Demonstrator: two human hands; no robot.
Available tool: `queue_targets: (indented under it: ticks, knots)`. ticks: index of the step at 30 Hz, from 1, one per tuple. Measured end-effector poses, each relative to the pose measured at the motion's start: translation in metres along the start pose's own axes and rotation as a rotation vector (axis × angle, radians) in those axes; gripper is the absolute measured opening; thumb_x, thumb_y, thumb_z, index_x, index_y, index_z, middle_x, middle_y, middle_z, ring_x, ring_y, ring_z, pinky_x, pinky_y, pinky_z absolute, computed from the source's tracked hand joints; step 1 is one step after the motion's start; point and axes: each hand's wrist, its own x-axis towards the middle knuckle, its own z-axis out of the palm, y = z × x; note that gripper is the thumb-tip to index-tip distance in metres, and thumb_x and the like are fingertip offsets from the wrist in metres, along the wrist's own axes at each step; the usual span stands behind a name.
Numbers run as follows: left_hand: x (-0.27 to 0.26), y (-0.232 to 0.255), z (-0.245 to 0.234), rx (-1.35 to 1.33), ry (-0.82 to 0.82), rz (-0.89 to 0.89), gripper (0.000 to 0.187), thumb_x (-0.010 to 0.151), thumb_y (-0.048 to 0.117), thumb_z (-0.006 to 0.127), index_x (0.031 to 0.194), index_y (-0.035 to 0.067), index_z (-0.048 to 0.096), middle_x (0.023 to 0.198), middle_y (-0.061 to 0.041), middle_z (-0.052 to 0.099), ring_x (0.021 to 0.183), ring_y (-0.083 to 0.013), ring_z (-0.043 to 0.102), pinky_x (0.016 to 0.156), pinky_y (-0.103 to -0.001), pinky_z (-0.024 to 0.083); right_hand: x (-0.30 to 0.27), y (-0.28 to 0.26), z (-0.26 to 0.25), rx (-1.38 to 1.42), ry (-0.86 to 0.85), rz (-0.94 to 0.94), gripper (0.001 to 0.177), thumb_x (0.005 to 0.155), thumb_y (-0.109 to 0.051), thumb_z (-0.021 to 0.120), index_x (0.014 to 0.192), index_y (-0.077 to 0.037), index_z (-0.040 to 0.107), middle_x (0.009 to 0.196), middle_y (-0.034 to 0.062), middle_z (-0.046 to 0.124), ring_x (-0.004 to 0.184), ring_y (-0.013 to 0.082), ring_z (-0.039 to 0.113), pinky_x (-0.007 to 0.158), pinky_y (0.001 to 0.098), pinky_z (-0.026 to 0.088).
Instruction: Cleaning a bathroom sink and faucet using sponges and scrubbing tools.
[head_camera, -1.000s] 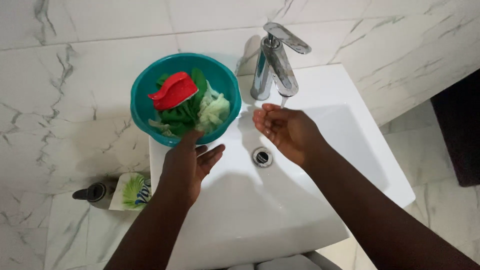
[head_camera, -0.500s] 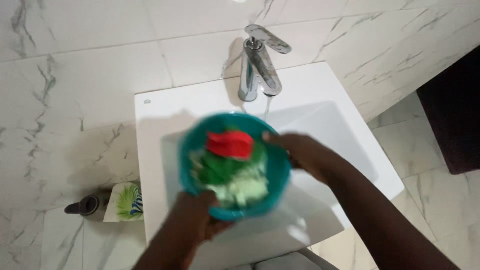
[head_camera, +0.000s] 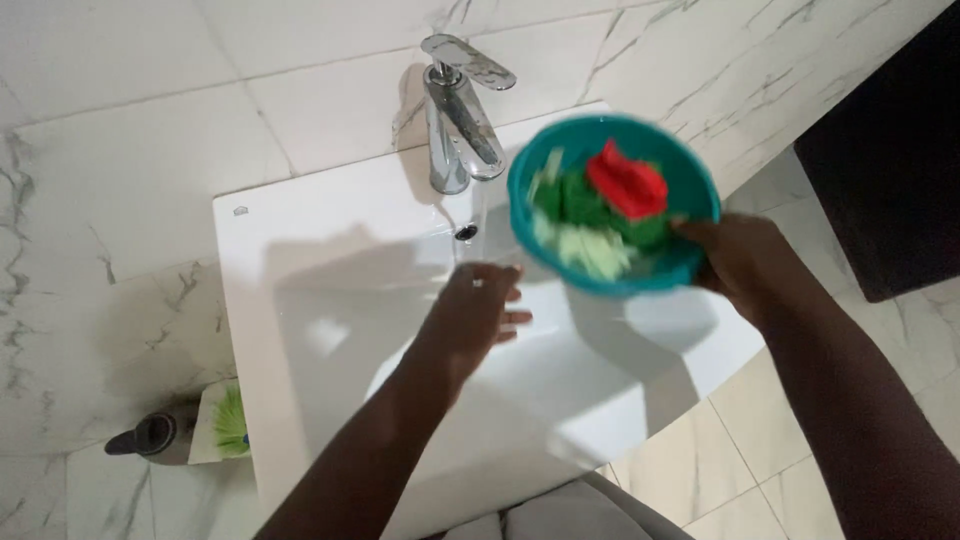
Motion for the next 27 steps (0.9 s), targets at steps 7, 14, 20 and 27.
queue_targets:
  ticks: [7,14,20,27]
  knots:
    - [0.045,0.012,-0.011,-0.28,0.083,0.142,0.051,0.094,0.032,0.054,0.131,-0.003,0.049,0.127,-0.022,0.066,0.109,-0.0315,0.073,0.095,-0.044,0.058,0.053,-0.006,0.051,0.385,-0.098,0.066,0.058,0.096,-0.014,0.063,0.139,0.015,0.038,0.131,0.0259,0.06,0.115,0.035,0.07,0.091,0.0419,0.062]
    - [0.058,0.014,-0.011,-0.451,-0.002,0.318,0.037,0.098,0.028,0.061,0.12,-0.003,0.064,0.114,-0.014,0.071,0.103,-0.0266,0.072,0.093,-0.037,0.058,0.008,0.026,0.106,0.834,-0.313,0.168,0.055,0.104,-0.045,0.04,0.134,0.0,0.048,0.124,0.0238,0.062,0.107,0.0381,0.064,0.096,0.0537,0.054]
    - [0.031,0.009,0.006,0.212,0.291,0.63,0.022,0.088,0.02,0.07,0.103,0.004,0.074,0.098,-0.017,0.076,0.088,-0.0307,0.073,0.079,-0.041,0.058,-0.005,0.032,0.168,0.972,-0.783,0.273,0.034,0.102,-0.022,0.041,0.123,0.0,0.058,0.121,0.0189,0.065,0.111,0.0293,0.064,0.099,0.0445,0.055]
    - [-0.002,0.009,-0.015,0.509,0.585,1.142,0.009,0.095,0.009,0.065,0.102,0.003,0.064,0.097,-0.018,0.066,0.098,-0.0371,0.067,0.098,-0.044,0.056,0.028,0.018,0.199,1.21,-1.154,0.197,0.023,0.108,-0.008,0.044,0.119,0.004,0.061,0.118,0.0197,0.065,0.107,0.0261,0.065,0.091,0.0362,0.059]
